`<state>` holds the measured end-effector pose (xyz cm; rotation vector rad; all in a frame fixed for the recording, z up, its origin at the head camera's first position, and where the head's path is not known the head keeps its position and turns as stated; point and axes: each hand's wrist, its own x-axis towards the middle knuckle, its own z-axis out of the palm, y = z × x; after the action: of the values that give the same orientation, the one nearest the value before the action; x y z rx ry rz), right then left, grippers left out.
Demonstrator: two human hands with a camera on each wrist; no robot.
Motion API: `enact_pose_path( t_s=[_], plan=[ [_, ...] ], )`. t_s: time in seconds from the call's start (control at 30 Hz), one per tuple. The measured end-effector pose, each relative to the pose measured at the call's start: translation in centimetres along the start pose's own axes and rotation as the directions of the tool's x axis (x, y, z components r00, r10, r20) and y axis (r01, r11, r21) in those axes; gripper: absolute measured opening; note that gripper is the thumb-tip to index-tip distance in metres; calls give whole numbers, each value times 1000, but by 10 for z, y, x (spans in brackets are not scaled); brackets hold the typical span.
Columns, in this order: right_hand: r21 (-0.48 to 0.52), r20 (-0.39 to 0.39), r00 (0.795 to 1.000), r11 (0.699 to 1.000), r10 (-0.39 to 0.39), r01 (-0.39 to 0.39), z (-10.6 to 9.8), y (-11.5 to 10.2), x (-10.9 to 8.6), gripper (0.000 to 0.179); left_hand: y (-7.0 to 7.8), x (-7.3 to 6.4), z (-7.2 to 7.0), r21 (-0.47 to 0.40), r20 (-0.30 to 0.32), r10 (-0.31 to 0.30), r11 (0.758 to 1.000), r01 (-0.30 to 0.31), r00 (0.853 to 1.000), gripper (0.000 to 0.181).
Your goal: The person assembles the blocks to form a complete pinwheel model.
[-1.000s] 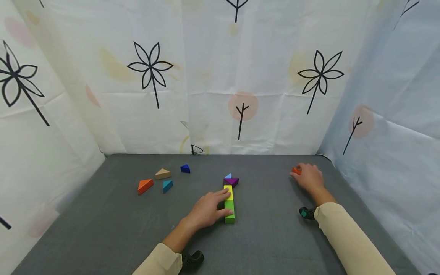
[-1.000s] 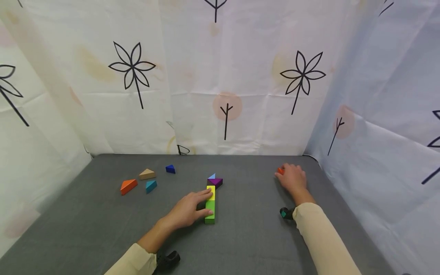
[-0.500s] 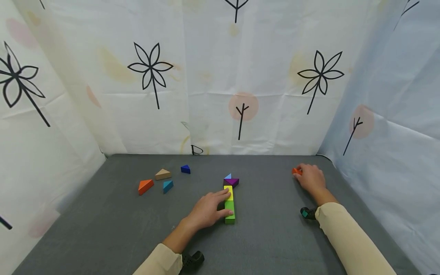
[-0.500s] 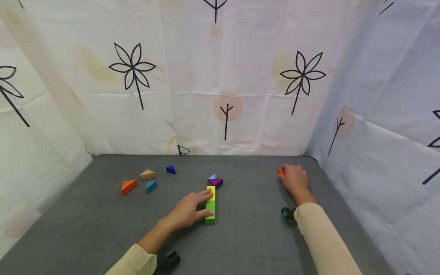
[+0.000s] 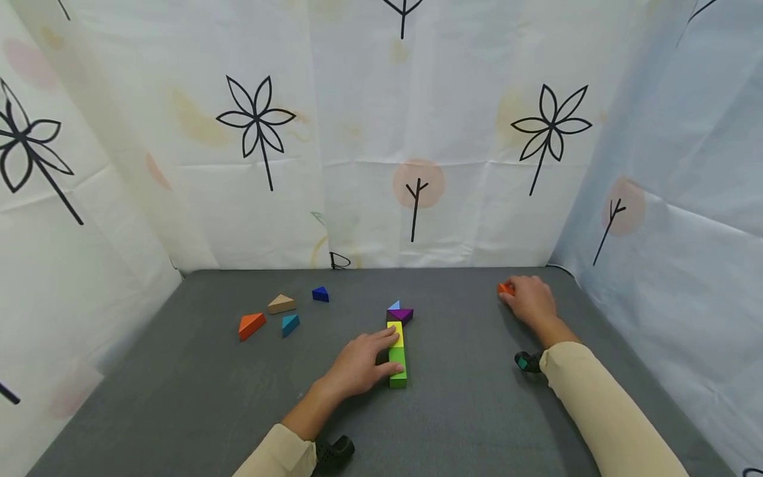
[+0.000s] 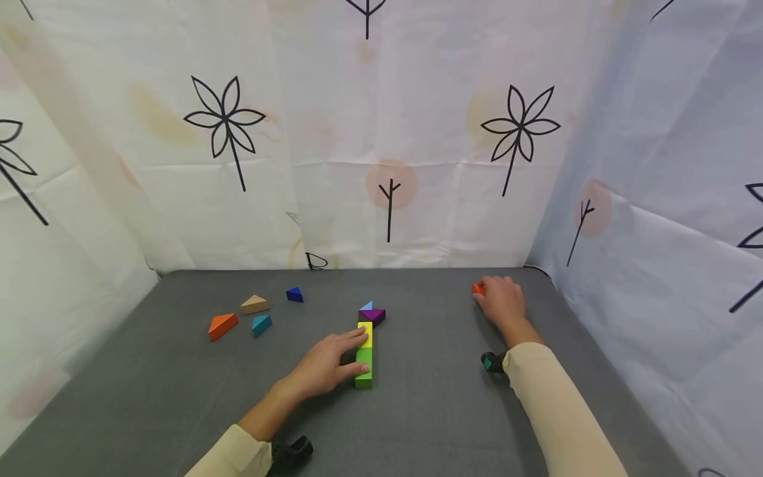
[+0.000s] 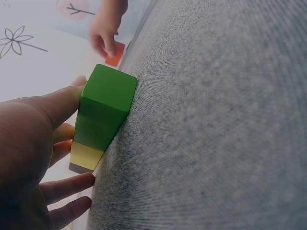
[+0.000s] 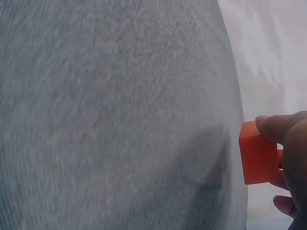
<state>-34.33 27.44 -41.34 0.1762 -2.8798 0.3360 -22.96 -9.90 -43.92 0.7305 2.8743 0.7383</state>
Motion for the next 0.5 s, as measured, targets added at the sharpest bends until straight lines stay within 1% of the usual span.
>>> enact_pose_path(
  t_s=[0.27,0.5],
  plan=[
    [-17,-3,1000,999,-29,29,3,-18,12,32,0,-1,0,2,-18,13,1000,-13,1000,65],
    [-11,-6,997,997,-78,78,2,-42,18,27,0,0,0,-6,-10,12,1000,-12,1000,65]
  ],
)
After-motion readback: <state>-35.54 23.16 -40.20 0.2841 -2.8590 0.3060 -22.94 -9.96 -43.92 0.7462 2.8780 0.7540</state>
